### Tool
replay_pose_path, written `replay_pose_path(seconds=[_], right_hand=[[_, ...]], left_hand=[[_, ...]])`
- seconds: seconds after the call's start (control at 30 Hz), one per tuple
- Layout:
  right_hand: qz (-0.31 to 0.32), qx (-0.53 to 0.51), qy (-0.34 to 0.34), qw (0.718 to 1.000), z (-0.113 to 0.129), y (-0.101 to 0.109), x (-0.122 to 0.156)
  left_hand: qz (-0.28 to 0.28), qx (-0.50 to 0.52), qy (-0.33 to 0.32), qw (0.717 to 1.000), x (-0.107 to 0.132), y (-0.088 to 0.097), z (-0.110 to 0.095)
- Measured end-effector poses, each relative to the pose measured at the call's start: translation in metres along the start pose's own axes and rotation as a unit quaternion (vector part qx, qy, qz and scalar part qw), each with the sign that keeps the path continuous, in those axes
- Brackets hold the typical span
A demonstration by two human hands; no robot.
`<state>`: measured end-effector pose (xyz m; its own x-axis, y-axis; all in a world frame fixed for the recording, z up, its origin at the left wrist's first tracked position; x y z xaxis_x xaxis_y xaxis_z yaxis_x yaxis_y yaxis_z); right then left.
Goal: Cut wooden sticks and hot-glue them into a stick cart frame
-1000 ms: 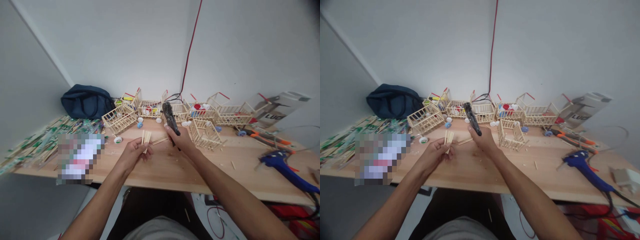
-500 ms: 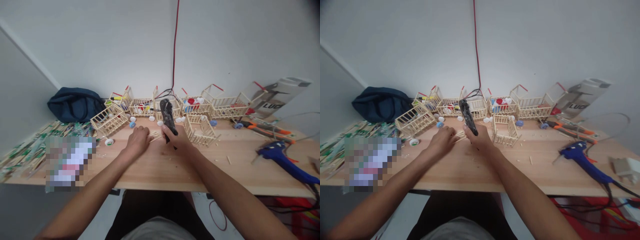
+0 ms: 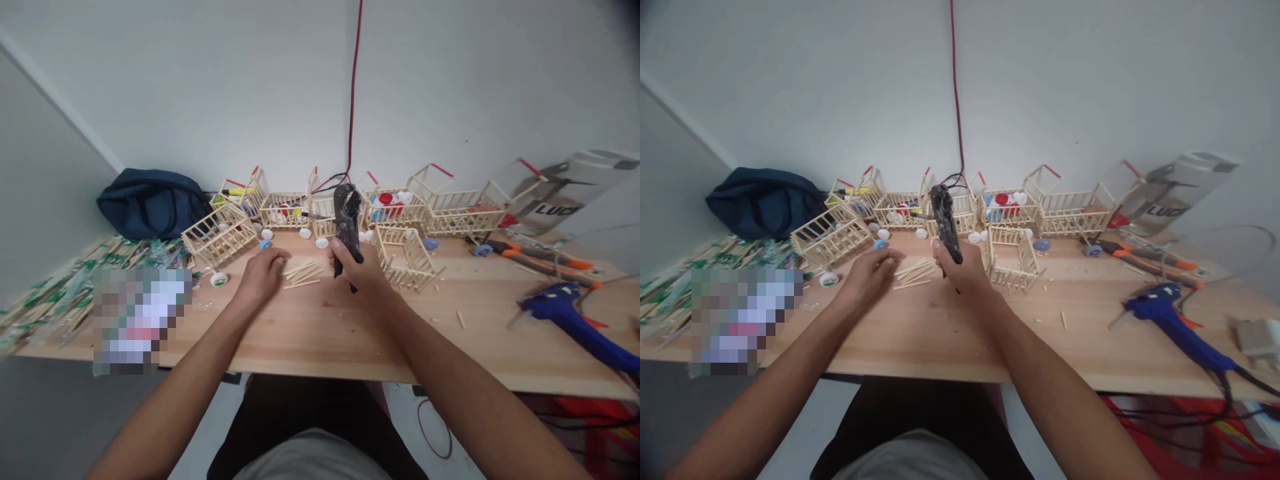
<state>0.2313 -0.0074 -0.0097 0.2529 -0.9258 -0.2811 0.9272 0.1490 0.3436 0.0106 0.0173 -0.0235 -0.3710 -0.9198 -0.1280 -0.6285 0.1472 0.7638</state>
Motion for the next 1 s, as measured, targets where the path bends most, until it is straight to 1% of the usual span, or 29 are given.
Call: replay_pose_path(seconds=[0.1,0.17,0.3,0.53,0.67,0.73,0.83,0.9,1.0], right_hand=[[-0.01,-0.005,0.006,1.0,0.0,0.0,0.0],[-0.019,-0.009,0.008,1.0,-0.001,0.0,0.0],[-0.021,-0.022,0.01,0.999,-0.002,0.0,0.0],[0.006,-0.027,-0.002,1.0,0.0,-0.005,0.003],[0.014,-0.022,0.007,1.0,-0.001,-0.007,0.005],[0.013,-0.018,0.006,1.0,-0.002,-0.007,0.005],[0.006,-0.007,0.005,1.0,-0.004,-0.007,0.006],[0.006,-0.004,0.005,1.0,-0.005,-0.007,0.006],[0.014,0.001,0.012,1.0,-0.007,-0.007,0.006]], left_hand=[[0.0,0.0,-0.004,1.0,0.004,-0.003,-0.006],[-0.022,-0.005,-0.014,1.0,0.007,-0.004,-0.011],[-0.053,-0.056,-0.034,0.996,0.011,-0.004,-0.017],[-0.102,-0.073,-0.045,0.991,0.013,-0.002,-0.021],[-0.119,-0.06,-0.053,0.99,0.016,0.005,-0.027],[-0.139,-0.043,-0.061,0.988,0.022,0.015,-0.03],[-0.17,-0.027,-0.069,0.983,0.041,0.038,-0.032],[-0.192,-0.034,-0.051,0.979,0.057,0.06,-0.03],[-0.239,-0.049,0.025,0.969,0.087,0.099,-0.015]])
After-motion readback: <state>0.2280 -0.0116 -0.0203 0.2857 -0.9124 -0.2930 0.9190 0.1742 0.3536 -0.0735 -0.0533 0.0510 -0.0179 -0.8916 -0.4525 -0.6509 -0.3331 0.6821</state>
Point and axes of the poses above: each hand's wrist, its own x-axis away from the middle knuckle, its own y-axis out of the back of the hand, z = x × y, the point moved 1 cm from there along -x, towards the middle knuckle, and after that the axes turned 14 degrees about z, right-handed, at the moved point
